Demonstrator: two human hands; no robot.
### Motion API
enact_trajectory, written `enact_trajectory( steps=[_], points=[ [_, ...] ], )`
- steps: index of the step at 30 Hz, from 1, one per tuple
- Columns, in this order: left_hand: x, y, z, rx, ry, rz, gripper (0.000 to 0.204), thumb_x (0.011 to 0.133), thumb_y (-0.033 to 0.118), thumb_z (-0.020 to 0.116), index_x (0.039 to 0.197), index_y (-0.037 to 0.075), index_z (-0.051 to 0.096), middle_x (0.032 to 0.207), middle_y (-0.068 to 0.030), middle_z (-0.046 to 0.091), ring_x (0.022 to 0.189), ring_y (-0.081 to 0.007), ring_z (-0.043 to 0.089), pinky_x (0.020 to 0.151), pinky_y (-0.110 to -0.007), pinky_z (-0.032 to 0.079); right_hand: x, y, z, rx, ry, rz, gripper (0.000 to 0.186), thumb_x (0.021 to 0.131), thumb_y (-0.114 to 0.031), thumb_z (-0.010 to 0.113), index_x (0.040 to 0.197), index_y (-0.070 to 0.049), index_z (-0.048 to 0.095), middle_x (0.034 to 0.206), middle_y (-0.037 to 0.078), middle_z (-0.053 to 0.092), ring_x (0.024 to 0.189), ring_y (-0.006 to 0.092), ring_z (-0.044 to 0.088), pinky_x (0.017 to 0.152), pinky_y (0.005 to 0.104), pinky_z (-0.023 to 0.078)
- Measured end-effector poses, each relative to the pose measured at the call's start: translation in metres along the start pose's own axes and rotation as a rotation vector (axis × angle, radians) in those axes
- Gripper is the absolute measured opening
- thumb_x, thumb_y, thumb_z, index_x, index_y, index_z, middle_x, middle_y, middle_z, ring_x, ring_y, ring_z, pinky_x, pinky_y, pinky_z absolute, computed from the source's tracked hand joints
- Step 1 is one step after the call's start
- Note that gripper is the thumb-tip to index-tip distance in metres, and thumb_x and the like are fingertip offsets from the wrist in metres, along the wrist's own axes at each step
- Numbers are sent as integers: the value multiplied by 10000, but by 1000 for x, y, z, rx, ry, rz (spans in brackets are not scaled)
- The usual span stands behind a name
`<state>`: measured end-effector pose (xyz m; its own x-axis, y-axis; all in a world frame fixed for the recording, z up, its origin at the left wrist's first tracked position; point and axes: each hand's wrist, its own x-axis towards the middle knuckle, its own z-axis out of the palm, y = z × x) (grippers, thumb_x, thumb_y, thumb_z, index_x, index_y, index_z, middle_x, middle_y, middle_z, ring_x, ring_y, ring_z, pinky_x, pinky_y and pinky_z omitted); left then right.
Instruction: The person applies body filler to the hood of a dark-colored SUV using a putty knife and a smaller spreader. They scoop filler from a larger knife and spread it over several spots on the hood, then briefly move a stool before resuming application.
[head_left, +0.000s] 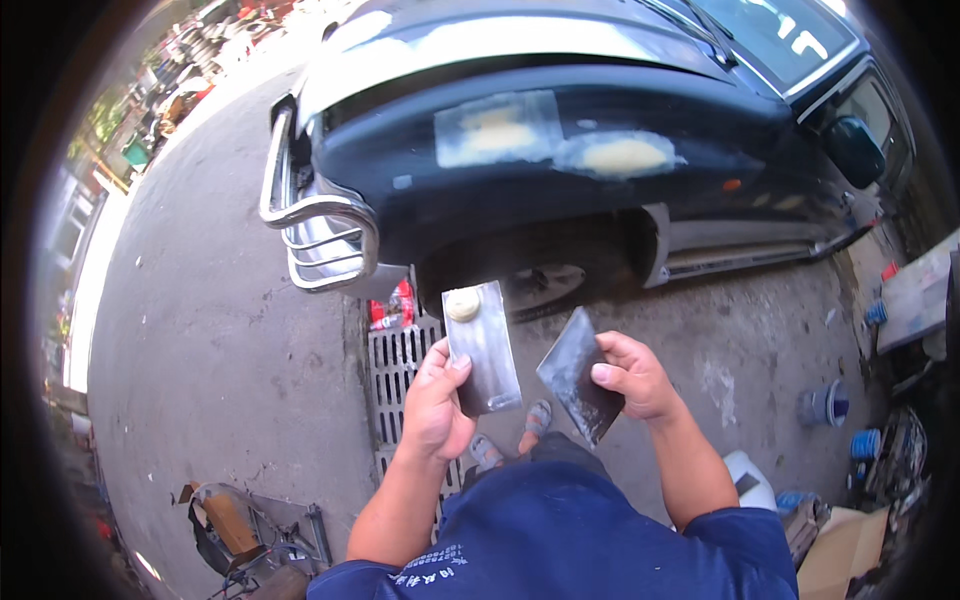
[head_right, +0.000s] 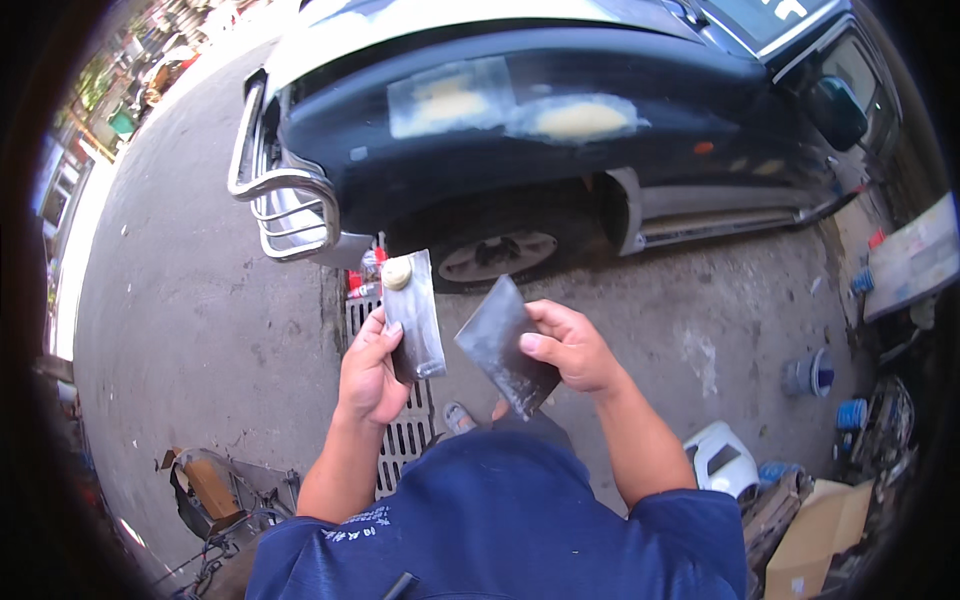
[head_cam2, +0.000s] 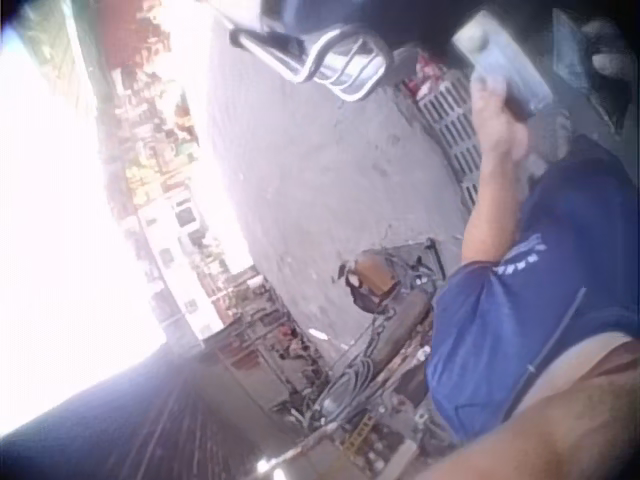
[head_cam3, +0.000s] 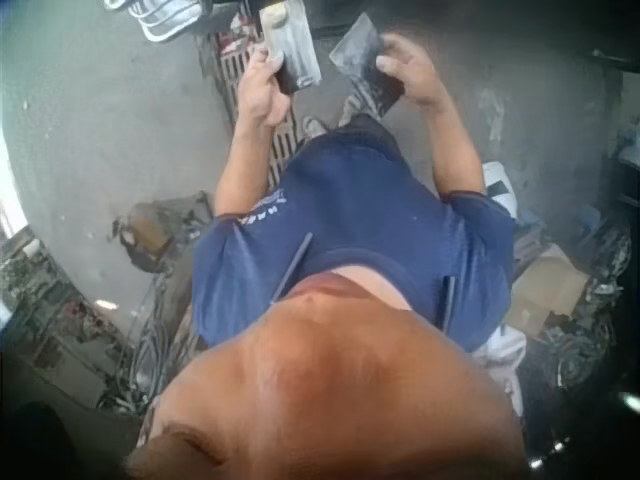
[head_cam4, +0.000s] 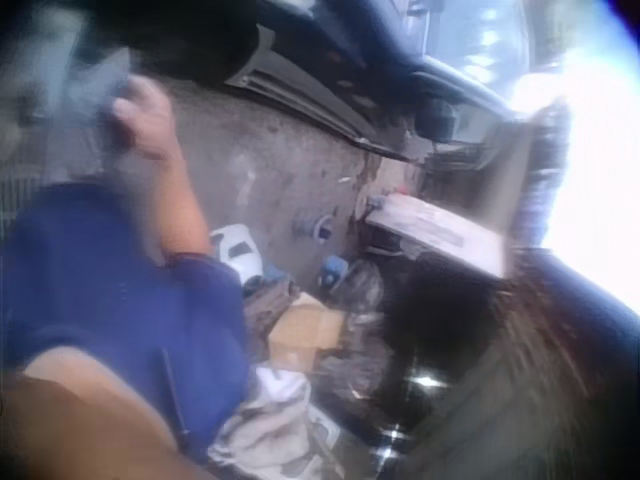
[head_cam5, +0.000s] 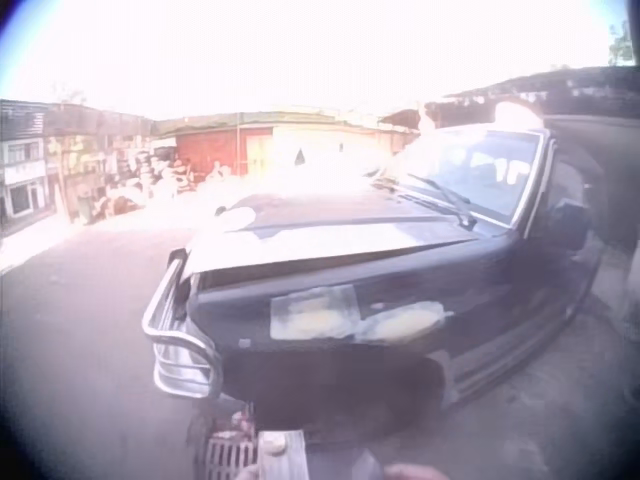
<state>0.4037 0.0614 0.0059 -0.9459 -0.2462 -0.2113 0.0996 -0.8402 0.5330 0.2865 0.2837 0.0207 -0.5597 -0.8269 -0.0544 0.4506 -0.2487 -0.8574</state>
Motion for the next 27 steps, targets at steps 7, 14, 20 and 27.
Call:
enact_trajectory(
  steps=[7,14,20,27],
  points=[
    [-13,-47,38,113,-158,-122,366,903,15,537,1244,3,404,1179,-125,573,1081,-186,566,980,-364,442,-28,30,-19,119,48,-25,356,891,-129,629,1188,18,501,1066,85,618,958,123,590,875,287,481],
    [3,-124,91,463,-290,193,392,909,-14,505,1286,13,398,1240,-121,553,1135,-184,537,1008,-359,406,-136,8,-91,48,375,-333,317,903,-88,581,1189,27,504,1100,98,620,989,131,596,897,296,473],
    [19,-237,169,475,-557,101,513,933,22,509,1403,19,304,1281,-101,520,1159,-168,503,1020,-333,366,-221,-27,-139,-322,616,-299,279,895,-83,607,1128,30,505,996,90,638,898,108,597,798,270,485],
    [47,-334,244,883,-891,-55,454,942,32,513,1379,-1,395,1249,-70,542,1062,-138,523,937,-275,397,-302,-91,-218,-341,736,-452,249,894,-92,620,1078,27,501,966,97,636,884,108,597,779,274,498]
  ],
)
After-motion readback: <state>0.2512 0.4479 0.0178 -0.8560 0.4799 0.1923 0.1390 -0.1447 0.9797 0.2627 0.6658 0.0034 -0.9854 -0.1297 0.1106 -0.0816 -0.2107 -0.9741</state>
